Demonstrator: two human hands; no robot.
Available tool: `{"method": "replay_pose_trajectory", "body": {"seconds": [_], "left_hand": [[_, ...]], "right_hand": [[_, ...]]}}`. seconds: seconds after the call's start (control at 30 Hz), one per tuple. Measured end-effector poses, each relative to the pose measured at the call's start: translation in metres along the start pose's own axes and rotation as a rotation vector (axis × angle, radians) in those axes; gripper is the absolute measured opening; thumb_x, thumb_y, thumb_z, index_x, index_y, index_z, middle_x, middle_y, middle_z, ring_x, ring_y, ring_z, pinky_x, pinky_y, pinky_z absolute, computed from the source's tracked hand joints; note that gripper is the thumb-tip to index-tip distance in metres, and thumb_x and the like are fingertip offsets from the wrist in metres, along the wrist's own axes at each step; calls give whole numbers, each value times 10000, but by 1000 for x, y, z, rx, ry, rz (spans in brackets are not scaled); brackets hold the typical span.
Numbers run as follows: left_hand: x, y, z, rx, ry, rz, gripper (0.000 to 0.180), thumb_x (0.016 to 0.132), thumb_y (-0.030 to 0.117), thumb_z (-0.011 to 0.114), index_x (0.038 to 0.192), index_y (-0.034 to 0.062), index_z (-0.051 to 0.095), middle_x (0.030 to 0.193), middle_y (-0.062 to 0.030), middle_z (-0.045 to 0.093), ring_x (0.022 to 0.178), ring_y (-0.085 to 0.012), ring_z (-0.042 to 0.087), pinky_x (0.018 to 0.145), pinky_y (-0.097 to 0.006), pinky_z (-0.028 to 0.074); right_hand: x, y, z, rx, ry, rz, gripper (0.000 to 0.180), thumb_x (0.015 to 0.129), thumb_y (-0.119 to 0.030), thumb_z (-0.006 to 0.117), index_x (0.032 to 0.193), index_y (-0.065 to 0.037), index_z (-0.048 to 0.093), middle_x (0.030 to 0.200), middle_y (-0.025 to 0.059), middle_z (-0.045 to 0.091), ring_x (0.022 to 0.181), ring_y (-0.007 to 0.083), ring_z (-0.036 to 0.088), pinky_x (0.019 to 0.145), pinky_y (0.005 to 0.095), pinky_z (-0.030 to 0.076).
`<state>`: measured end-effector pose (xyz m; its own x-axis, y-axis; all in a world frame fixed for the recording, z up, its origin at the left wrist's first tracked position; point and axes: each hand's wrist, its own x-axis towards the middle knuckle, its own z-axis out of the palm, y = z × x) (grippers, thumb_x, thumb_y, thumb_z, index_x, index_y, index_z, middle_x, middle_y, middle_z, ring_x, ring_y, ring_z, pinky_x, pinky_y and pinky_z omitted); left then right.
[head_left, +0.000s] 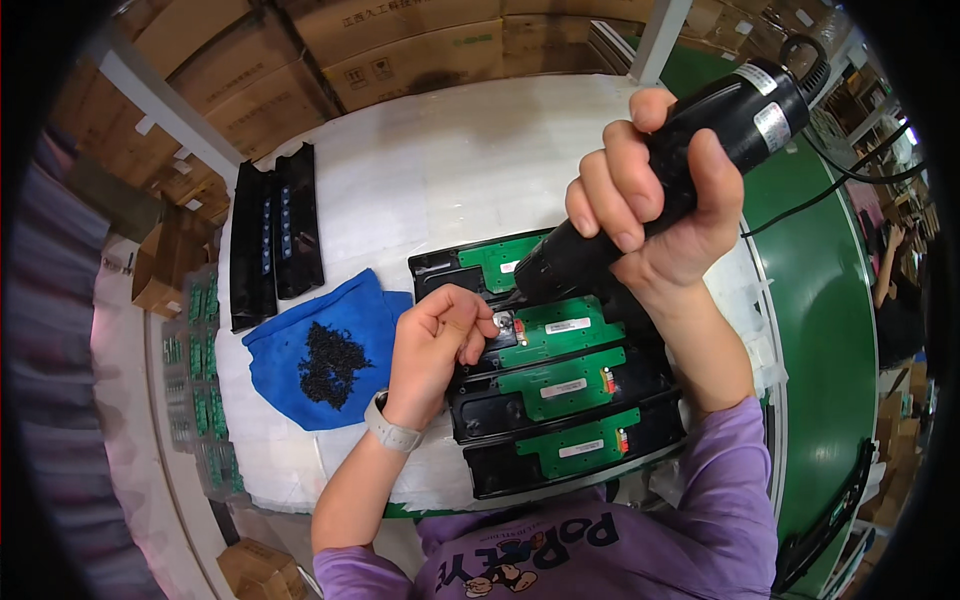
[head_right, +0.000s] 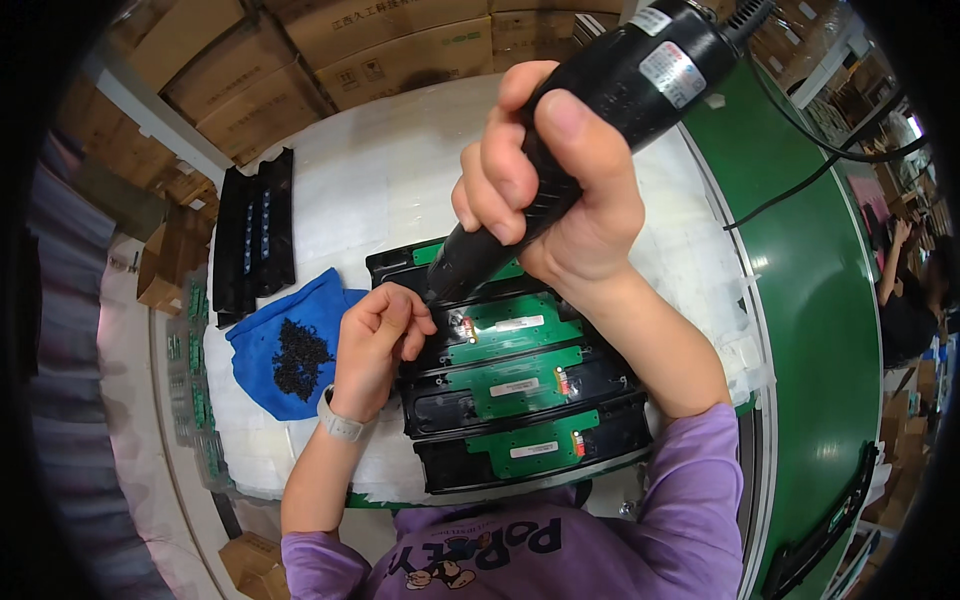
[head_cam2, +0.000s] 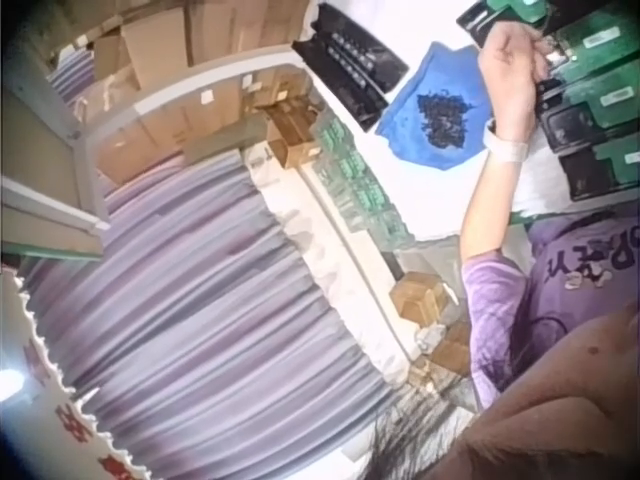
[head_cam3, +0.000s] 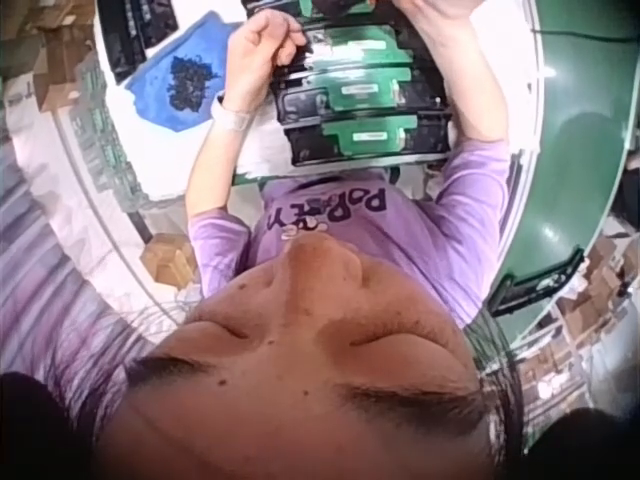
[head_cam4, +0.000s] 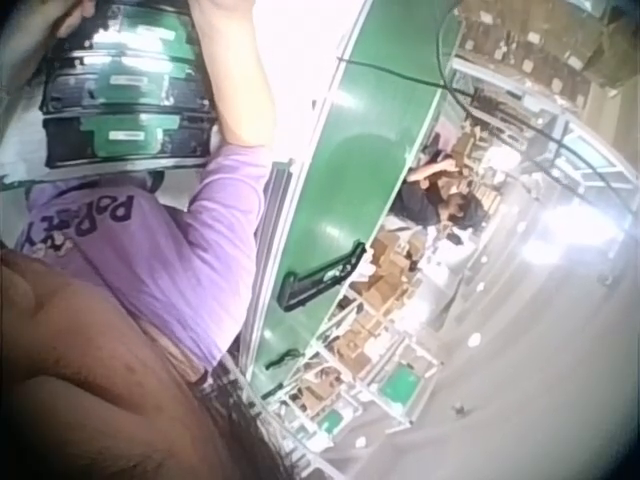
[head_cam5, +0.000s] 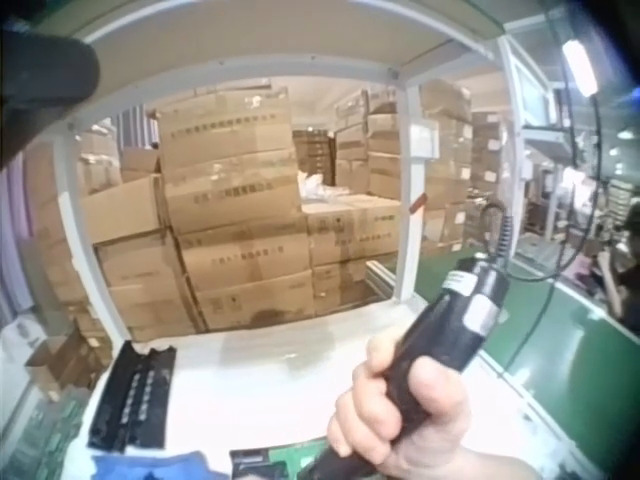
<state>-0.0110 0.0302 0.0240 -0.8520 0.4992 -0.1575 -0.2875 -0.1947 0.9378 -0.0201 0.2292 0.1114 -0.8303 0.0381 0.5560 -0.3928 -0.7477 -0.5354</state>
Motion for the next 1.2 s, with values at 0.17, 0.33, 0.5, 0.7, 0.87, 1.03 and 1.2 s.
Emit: {"method": "replay_pose_trajectory", "body": {"seconds": [0.17, 0.33, 0.5, 0.7, 0.87, 1.03, 1.2], "left_hand": [[-3, 4, 5, -9, -29, 4, 139, 875, 153, 577, 850, 23, 535, 735, -68, 591, 519, -59, 441, 479, -166, 336], [-2, 4, 4, -5, -52, 11, 103, 833, 82, 621, 854, 24, 539, 736, -70, 598, 524, -55, 457, 478, -163, 346], [-4, 6, 4, 37, -34, -35, 78, 802, 6, 633, 831, 20, 562, 709, -19, 587, 549, -33, 467, 498, -158, 368], [-3, 6, 3, 107, -45, -36, 51, 798, 3, 637, 809, 6, 587, 680, -8, 577, 536, -28, 469, 487, -157, 369], [-4, 1, 4, 79, -61, -42, 93, 807, 56, 642, 855, 3, 583, 715, -55, 613, 529, -48, 478, 495, -160, 375], [1, 1, 4, 74, 126, 78, 222, 927, 180, 464, 972, -23, 541, 889, -106, 598, 637, -73, 429, 589, -203, 367], [4, 3, 1, -90, 141, 68, 187, 943, 128, 397, 1036, -14, 475, 1077, -179, 566, 967, -199, 574, 810, -264, 456]], "right_hand": [[-3, 1, -1, -44, 30, -7, 247, 877, -296, 448, 985, -78, 489, 537, 22, 424, 383, 134, 410, 457, 312, 397], [-5, 3, 0, -35, 46, -1, 242, 875, -289, 454, 979, -72, 483, 534, 22, 423, 379, 134, 407, 440, 312, 390], [-6, 7, 1, -12, 56, 27, 244, 871, -288, 463, 970, -65, 476, 535, 26, 428, 376, 135, 404, 435, 312, 387], [-10, 7, 4, -121, 77, 122, 294, 893, -347, 430, 1002, -78, 475, 561, -10, 410, 411, 102, 387, 508, 289, 404], [-6, 9, 8, -81, 291, 136, 233, 825, -253, 546, 890, -42, 472, 511, 37, 438, 382, 141, 427, 447, 312, 398], [8, 4, -13, -223, 221, 101, 192, 803, -193, 577, 821, -21, 495, 508, 37, 447, 375, 128, 426, 414, 276, 377], [11, 6, -33, -619, 111, 80, 234, 772, -149, 583, 903, 3, 464, 510, 47, 420, 379, 123, 386, 390, 255, 321]]}}
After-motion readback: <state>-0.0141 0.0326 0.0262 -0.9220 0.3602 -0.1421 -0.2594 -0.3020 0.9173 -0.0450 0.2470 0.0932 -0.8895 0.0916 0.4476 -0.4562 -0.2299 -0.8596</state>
